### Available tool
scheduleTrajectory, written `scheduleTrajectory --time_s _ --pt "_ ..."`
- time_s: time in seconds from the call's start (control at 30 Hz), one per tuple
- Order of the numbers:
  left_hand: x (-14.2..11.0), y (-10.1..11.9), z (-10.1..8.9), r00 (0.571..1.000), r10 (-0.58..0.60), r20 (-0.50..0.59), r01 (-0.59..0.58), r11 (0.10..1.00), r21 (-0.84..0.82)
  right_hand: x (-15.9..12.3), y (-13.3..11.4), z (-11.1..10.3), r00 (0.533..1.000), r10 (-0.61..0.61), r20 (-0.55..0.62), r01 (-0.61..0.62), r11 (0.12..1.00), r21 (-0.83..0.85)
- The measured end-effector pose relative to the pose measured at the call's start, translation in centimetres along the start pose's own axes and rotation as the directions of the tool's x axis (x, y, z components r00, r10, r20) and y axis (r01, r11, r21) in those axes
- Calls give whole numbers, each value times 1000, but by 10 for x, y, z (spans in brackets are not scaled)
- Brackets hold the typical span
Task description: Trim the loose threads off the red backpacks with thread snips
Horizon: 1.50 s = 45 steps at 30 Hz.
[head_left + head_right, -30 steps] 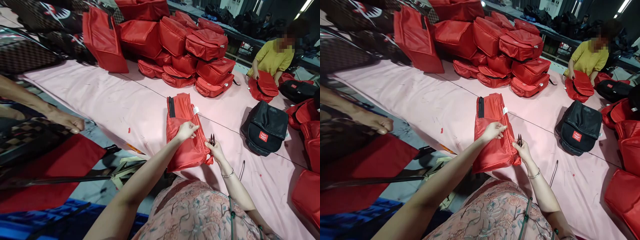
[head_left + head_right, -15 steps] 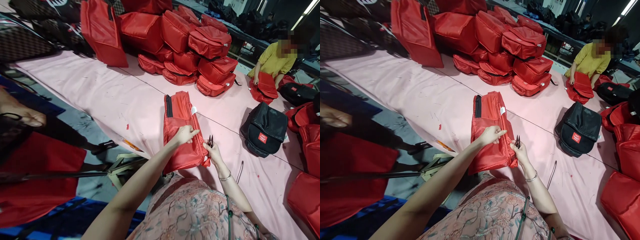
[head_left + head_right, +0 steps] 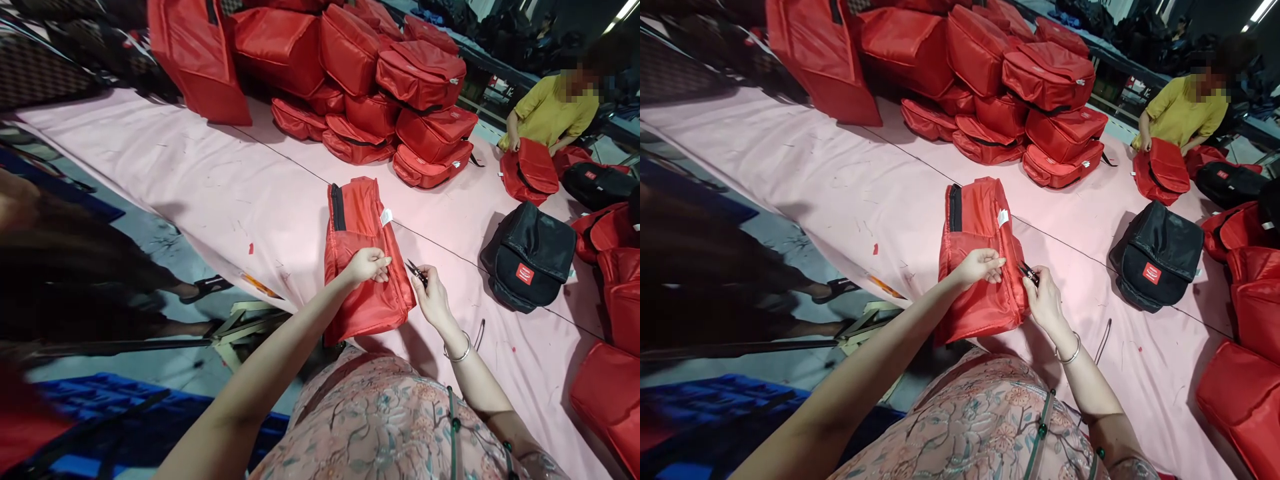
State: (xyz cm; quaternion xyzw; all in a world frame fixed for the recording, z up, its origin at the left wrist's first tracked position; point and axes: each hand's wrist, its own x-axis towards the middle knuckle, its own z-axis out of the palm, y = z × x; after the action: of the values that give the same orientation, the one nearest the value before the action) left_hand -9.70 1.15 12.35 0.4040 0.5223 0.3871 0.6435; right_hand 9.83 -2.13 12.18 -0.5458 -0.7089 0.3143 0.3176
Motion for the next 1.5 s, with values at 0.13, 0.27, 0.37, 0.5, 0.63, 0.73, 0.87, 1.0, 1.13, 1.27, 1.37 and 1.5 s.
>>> scheduleTrajectory --time_s 0.13,0.27,0.37,0.5,0.63,0.73,0.87,1.0,1.13,1.27,1.37,1.5 --pt "0 3 0 1000 -14 10 14 1000 -9 5 -11 -1 986 -163 40 168 950 -263" --pt "-2 5 2 1000 -26 8 26 1000 -12 8 -12 2 975 -206 82 222 883 -413" --pt "-2 5 3 1000 -22 7 22 1000 -13 9 -14 3 978 -191 78 206 859 -468" --pt "0 3 1 1000 -19 5 19 1000 -5 12 -19 2 980 -172 104 201 838 -508" --pt "1 2 0 1000 -22 16 22 1000 7 16 -22 -1 980 -149 130 194 852 -487" --pt "1 2 1 1000 -22 17 22 1000 15 17 -23 -4 981 -138 139 185 881 -434" --pt "2 3 3 1000 -13 12 13 1000 18 17 -23 -6 979 -123 164 180 898 -401" --pt "3 3 4 1000 -5 -3 5 1000 15 17 -26 -4 982 -109 155 172 855 -489" --pt "3 3 5 1000 -5 -5 5 1000 20 16 -30 -4 983 -107 150 174 808 -563" --pt "2 3 4 1000 -11 -8 11 999 36 17 -30 -3 977 -126 170 204 775 -598" --pt "2 4 5 1000 -14 -13 14 999 37 19 -27 -3 973 -158 171 230 762 -605" --pt "1 5 6 1000 -13 -26 14 999 35 20 -24 -3 970 -185 159 243 790 -563"
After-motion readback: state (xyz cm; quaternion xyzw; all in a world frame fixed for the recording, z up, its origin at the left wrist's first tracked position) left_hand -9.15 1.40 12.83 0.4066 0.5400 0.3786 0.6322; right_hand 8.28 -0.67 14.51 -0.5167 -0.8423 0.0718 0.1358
